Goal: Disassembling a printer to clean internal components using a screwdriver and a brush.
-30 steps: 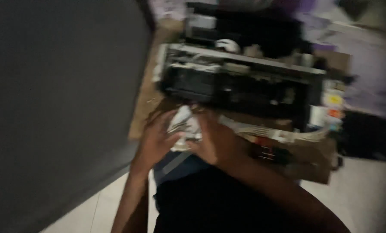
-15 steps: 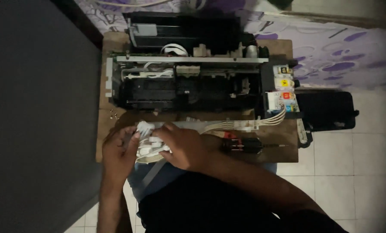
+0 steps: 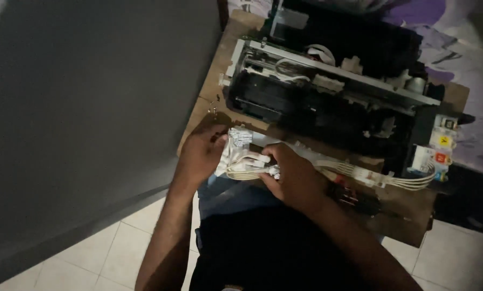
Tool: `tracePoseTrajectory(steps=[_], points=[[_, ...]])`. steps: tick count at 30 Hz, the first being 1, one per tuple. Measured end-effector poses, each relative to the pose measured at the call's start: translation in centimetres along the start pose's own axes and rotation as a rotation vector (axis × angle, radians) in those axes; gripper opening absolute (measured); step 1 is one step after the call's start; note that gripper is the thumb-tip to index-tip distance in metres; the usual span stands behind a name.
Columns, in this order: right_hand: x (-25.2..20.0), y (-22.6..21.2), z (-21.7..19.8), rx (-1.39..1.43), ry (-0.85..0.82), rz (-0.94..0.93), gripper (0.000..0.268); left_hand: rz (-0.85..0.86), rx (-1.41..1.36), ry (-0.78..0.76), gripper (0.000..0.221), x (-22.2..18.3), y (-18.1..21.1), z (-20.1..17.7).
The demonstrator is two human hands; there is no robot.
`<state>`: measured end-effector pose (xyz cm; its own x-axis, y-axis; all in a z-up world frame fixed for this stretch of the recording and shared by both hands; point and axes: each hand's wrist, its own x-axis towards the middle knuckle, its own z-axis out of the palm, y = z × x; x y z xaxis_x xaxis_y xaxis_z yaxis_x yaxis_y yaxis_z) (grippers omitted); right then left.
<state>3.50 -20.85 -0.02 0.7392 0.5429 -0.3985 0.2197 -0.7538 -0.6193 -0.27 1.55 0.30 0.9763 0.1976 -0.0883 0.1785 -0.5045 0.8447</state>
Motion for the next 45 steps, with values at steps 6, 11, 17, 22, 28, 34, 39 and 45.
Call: tracePoseTrajectory(steps=[6, 11, 17, 22, 28, 34, 39, 45], points=[[-0.1, -0.3, -0.3, 0.085, 0.031, -0.131, 0.048, -0.202, 0.13, -0.207, 0.044, 0.6, 2.6, -0.9], [0.0, 0.4, 0.4, 0.038, 0.119, -0.211, 0.046, -0.114, 0.109, -0.152, 0.036, 0.0, -1.9, 0.3], [0.0, 0.5, 0.7, -0.011, 0.166, -0.275, 0.047, -0.027, 0.007, -0.128, 0.038, -1.0, -2.3, 0.5], [0.2, 0.7, 0.5, 0.069, 0.139, -0.297, 0.045, 0.011, 0.032, -0.156, 0.036, -1.7, -0.8, 0.1], [0.2, -0.2, -0.3, 0.066, 0.129, -0.276, 0.062, 0.146, -0.029, -0.104, 0.037, -2.2, 1.1, -0.6], [0.1, -0.4, -0.5, 0.051, 0.109, -0.302, 0.062, 0.117, -0.179, -0.152, 0.033, -2.2, -0.4, 0.1], [0.3, 0.9, 0.4, -0.092, 0.169, -0.257, 0.06, 0.14, -0.066, -0.368, 0.053, -1.8, 2.1, -1.0], [-0.3, 0.5, 0.1, -0.138, 0.179, -0.272, 0.054, 0.175, 0.055, -0.348, 0.072, -2.4, 1.0, -1.4]])
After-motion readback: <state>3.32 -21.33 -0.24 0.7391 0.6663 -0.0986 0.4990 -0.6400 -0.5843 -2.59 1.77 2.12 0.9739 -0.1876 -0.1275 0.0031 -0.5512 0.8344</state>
